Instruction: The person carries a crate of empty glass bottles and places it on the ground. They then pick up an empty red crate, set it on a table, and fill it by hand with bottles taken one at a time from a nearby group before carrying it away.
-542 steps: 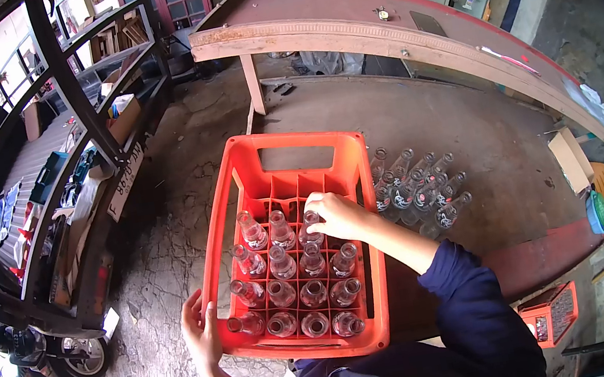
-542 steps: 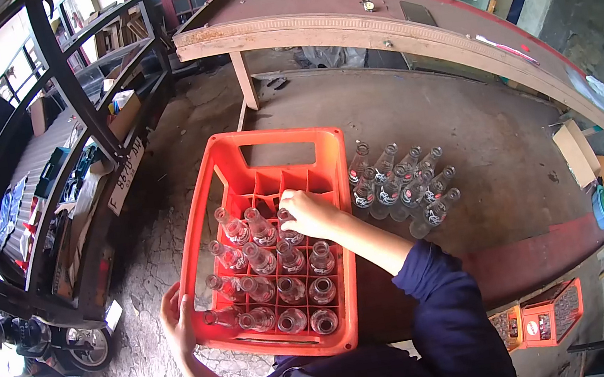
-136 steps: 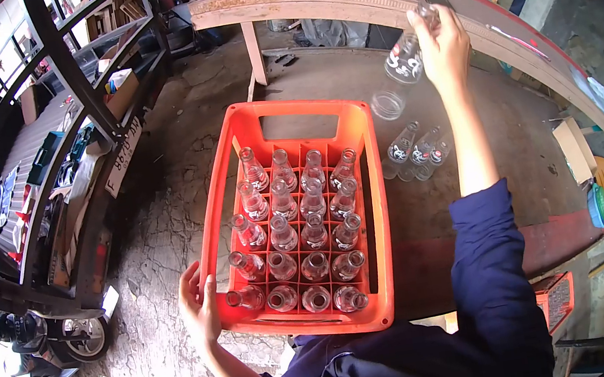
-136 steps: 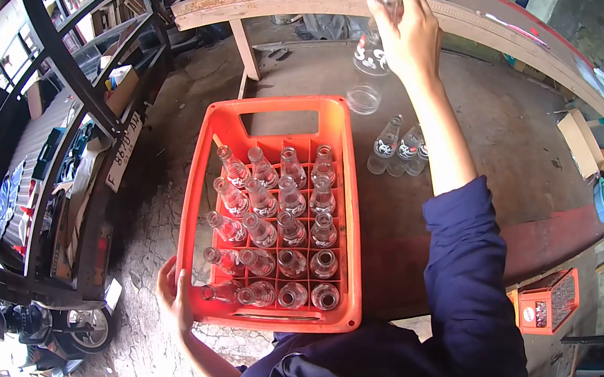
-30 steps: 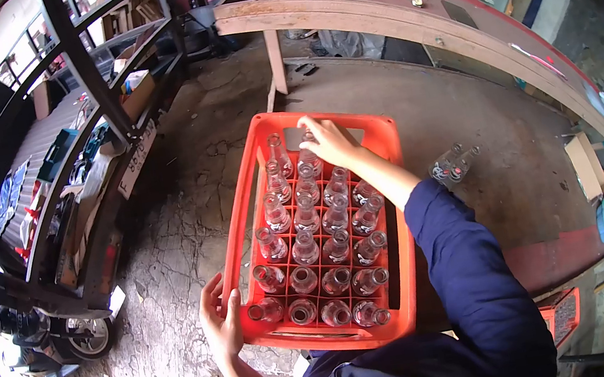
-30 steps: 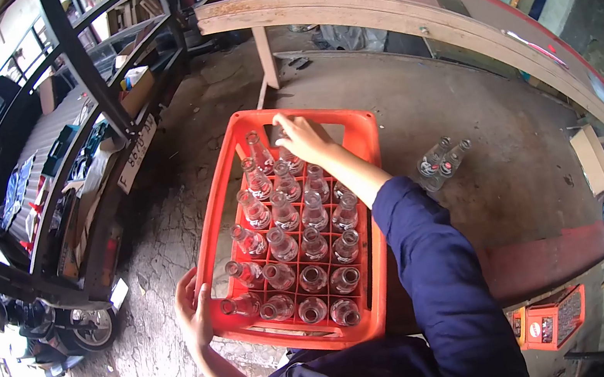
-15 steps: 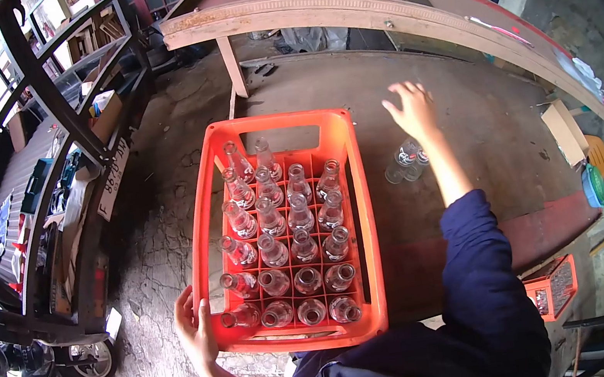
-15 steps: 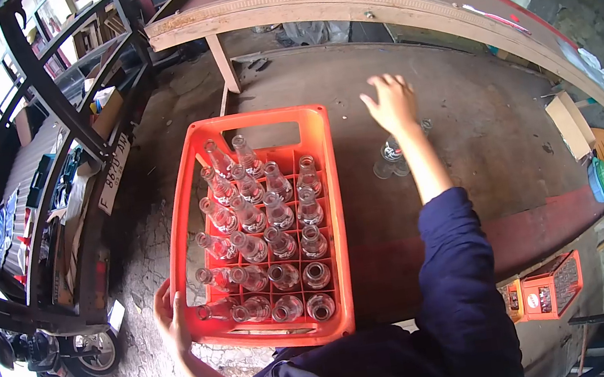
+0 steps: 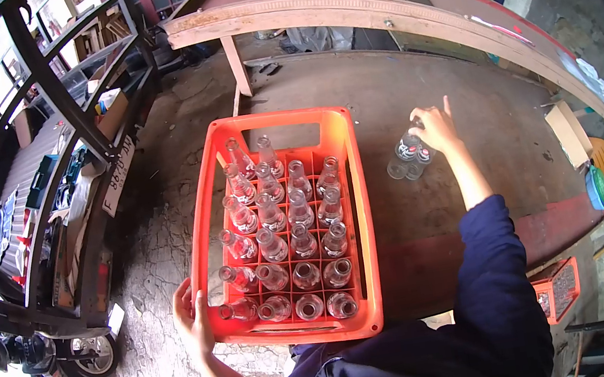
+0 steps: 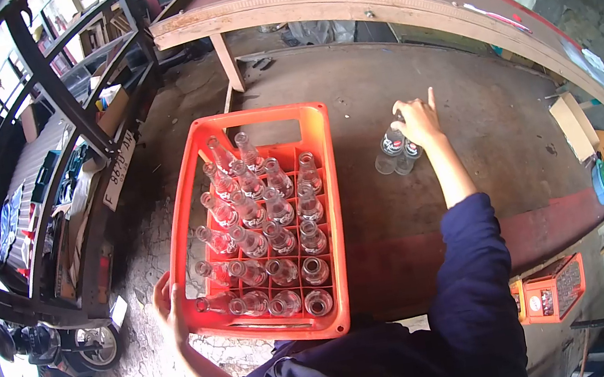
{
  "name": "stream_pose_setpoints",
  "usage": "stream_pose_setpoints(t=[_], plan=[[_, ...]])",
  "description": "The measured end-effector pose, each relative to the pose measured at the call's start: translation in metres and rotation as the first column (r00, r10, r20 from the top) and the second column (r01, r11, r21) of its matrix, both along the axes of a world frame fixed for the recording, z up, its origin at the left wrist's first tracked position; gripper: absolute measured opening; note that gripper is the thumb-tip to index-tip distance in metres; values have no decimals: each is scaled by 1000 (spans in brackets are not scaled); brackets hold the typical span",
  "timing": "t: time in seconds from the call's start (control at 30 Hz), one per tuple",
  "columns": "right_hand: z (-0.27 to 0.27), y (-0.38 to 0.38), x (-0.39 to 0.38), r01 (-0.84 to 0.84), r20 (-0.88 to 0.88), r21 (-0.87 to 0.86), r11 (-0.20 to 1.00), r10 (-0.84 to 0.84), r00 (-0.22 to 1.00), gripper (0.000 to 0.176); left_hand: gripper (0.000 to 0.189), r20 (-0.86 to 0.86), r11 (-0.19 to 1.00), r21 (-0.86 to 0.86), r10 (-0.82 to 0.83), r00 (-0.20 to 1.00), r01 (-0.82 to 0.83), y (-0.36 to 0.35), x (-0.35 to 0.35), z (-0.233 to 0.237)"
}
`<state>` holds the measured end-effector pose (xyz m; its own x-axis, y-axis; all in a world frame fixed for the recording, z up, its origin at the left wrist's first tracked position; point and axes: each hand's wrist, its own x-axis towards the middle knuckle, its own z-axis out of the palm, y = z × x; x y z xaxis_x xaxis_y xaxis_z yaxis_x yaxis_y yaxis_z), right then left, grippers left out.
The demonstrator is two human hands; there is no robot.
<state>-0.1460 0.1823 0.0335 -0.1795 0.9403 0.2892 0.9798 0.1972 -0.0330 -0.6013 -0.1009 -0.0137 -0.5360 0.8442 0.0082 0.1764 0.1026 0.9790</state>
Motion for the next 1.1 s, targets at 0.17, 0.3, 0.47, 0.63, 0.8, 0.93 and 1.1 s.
stream_pose_setpoints(t=[0.17,0.3,0.47,0.63,0.8,0.93,1.1], plan=[[78,-8,-18,-88,-356,396,914,241,903,23,38,-27,999,34,-7,1000,8,1,2,1],[136,-16,-47,-128,-457,578,806,449,768,25,39,-7,999,35,-22,1000,22,0,-1,-3],[141,-2,-110,-267,-582,474,839,526,620,22,39,10,1000,-3,-28,1000,28,-1,-2,-2],[112,-3,-175,-442,-435,321,838,544,717,24,38,-4,999,36,-8,1000,8,0,5,6],[55,17,-199,-558,-375,243,794,607,701,22,38,21,999,32,-12,1000,11,-1,4,9],[30,22,-204,-571,-348,157,806,586,732,25,38,-22,999,40,-10,1000,11,0,4,6],[-8,38,-203,-574,-322,90,814,569,756,28,38,-35,999,44,-3,999,4,1,4,7]])
